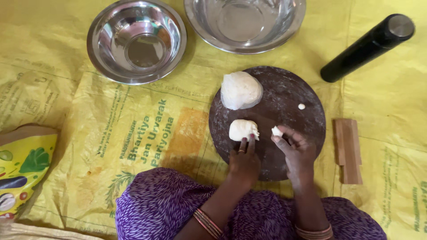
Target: The person sits on the floor and kneads a large lump of white dough on a wooden board. They repeatedly pinch off small pieces, roll them into balls between their palms, and place them on the board. Two metal bowls and a rolling pin are visible nearby.
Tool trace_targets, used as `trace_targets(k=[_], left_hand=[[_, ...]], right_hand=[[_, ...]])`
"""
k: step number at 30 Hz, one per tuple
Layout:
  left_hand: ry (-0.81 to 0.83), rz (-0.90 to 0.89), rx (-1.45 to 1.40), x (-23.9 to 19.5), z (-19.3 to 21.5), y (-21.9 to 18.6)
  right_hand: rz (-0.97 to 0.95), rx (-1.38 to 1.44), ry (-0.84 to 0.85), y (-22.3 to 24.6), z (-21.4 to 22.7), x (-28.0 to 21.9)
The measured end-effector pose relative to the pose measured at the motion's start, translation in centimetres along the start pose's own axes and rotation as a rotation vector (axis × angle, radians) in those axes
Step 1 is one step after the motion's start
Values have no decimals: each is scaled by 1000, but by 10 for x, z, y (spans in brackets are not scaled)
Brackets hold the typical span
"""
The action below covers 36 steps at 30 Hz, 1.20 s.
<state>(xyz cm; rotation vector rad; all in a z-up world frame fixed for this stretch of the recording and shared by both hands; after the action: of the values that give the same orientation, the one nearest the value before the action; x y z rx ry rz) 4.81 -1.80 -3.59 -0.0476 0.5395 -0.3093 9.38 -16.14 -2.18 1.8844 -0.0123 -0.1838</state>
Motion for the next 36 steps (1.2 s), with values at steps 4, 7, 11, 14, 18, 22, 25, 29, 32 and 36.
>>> trace_targets(k=[4,7,11,14,18,22,25,29,32,36], left_hand=[[64,-14,-12,2,0,0],[-38,1,-35,-8,9,4],[-245,13,-175,-30,34,2],[-263,71,-655,-45,48,9],[-156,-34,-1821,-59,56,10],[122,-247,-2561,-75,60,-3],[28,-504,-2610,-78,69,-1],[133,-773,-2397,-71,56,-8],[40,-844,-2367,-55,22,-22],[-58,-1110,-2750,-30,-20,-23]], right_hand=[[29,-59,38,25,-2,-19],[9,-67,33,36,-7,-30],[9,-327,-38,44,-5,-50],[33,-604,-86,41,-6,-69],[448,-583,87,47,-39,-103],[834,-933,73,62,-88,-151],[980,-789,182,93,-112,-165],[1061,-862,44,124,-123,-146],[1043,-867,168,108,-129,-129],[990,-770,340,55,-129,-130]])
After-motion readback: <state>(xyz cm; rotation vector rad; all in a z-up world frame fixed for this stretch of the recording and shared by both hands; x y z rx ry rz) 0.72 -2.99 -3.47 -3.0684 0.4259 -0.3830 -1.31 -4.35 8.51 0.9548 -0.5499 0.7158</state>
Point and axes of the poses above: each hand's wrist, its own x-axis towards the middle knuckle, its own z-axis out of the back of the hand, y = z × x, the point moved 5 cm from there along x, towards the middle knuckle, and after that the axes turned 8 degrees about x, right-handed, at the moved point
